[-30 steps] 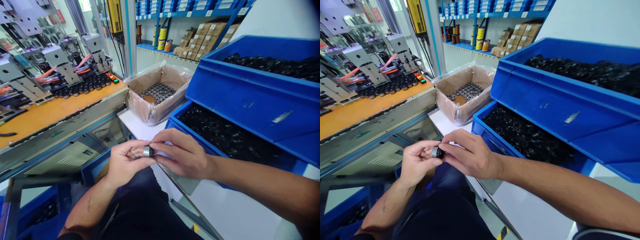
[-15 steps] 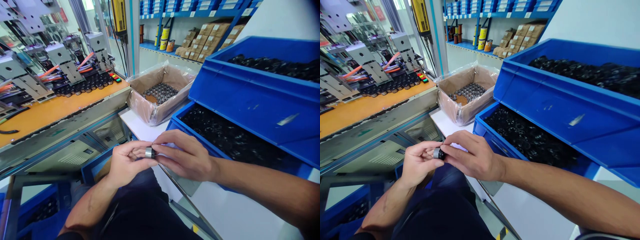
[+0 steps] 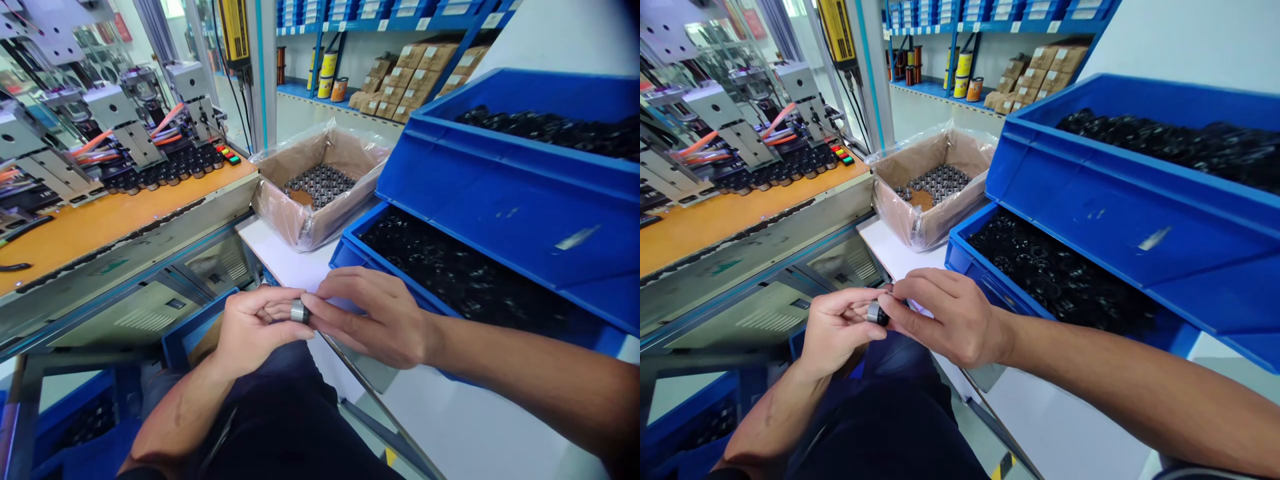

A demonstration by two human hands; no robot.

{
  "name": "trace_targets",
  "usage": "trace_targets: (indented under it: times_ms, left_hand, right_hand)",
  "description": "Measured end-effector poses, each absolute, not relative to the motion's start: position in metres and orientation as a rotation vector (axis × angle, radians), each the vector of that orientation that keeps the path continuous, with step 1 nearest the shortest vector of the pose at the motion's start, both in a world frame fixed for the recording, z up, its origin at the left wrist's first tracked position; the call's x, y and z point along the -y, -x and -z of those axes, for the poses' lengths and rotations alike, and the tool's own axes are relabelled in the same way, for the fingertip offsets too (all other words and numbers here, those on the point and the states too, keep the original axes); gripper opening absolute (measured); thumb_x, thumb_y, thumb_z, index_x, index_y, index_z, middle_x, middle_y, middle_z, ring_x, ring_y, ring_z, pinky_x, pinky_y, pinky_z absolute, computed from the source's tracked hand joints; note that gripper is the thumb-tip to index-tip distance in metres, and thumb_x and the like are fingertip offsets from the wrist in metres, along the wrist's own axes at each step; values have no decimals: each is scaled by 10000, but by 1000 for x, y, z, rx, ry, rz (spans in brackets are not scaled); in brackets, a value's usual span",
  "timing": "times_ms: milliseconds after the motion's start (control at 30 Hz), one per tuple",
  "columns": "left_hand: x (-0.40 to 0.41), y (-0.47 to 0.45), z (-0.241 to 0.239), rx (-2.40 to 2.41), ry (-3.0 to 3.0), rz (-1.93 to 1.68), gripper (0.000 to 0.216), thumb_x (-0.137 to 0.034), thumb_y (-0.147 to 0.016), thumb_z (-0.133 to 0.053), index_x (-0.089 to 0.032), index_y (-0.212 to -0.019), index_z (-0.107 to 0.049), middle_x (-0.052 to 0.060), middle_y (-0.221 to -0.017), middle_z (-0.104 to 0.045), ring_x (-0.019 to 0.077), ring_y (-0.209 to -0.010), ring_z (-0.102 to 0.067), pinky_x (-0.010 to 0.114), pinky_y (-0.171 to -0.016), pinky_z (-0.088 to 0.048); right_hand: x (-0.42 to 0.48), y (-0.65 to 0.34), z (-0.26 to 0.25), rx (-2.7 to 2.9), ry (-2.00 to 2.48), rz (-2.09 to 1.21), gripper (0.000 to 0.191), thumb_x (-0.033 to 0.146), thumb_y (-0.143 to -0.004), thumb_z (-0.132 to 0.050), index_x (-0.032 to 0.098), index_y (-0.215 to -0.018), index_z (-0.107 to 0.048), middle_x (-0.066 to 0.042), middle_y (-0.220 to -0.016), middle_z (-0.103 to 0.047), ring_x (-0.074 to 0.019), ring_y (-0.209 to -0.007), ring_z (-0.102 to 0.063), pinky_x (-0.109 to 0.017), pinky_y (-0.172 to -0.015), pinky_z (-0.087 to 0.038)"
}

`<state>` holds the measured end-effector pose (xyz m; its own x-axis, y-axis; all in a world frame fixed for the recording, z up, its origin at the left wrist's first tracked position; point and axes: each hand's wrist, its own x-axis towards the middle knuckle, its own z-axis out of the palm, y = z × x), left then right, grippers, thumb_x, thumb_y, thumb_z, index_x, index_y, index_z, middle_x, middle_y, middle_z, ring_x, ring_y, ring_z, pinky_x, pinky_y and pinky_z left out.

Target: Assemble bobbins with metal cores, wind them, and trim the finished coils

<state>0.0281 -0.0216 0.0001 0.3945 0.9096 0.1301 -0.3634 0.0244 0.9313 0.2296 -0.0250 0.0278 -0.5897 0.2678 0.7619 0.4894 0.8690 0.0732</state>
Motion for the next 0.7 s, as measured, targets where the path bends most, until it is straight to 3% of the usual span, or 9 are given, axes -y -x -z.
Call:
trace_targets:
  times_ms: [267, 400, 533, 700]
  left_hand:
    - [32, -52, 8, -700, -1124, -1380, 383, -139, -534, -921, -187, -874, -752, 28, -808, -800, 176, -726, -763, 239, -683, -630]
    - [24, -41, 8, -728, -1555, -1437, 459, -219, -623, -890, -186, -1057, -746, 83, -919, -794, 190, -817, -758, 261, -750, -626]
    - [14, -27, 2, -602, -2041, -1510, 306, -192, -717, -827, -195, -1017, -763, 72, -934, -770, 155, -807, -735, 234, -727, -607]
    - [14, -26, -2, -577, -2145, -1590, 265, -154, -747, -798, -151, -1006, -745, 67, -868, -754, 130, -760, -724, 204, -702, -594]
  right_hand:
    - [23, -229, -23, 2222, 506, 426, 167, 136, -930, -548, 52, -1057, -615, -118, -884, -643, -206, -881, -630, -346, -695, -601]
    - [28, -229, -24, 2176, 576, 188, 191, 43, -882, -588, 65, -1072, -592, -143, -984, -653, -198, -973, -627, -360, -811, -605]
    - [32, -224, -25, 2158, 624, 15, 170, 33, -884, -595, 86, -1045, -590, -122, -953, -662, -169, -949, -633, -316, -828, -602]
    - [29, -226, -25, 2213, 643, -12, 172, 109, -926, -582, 124, -1097, -582, -110, -985, -673, -161, -969, -654, -293, -824, -608]
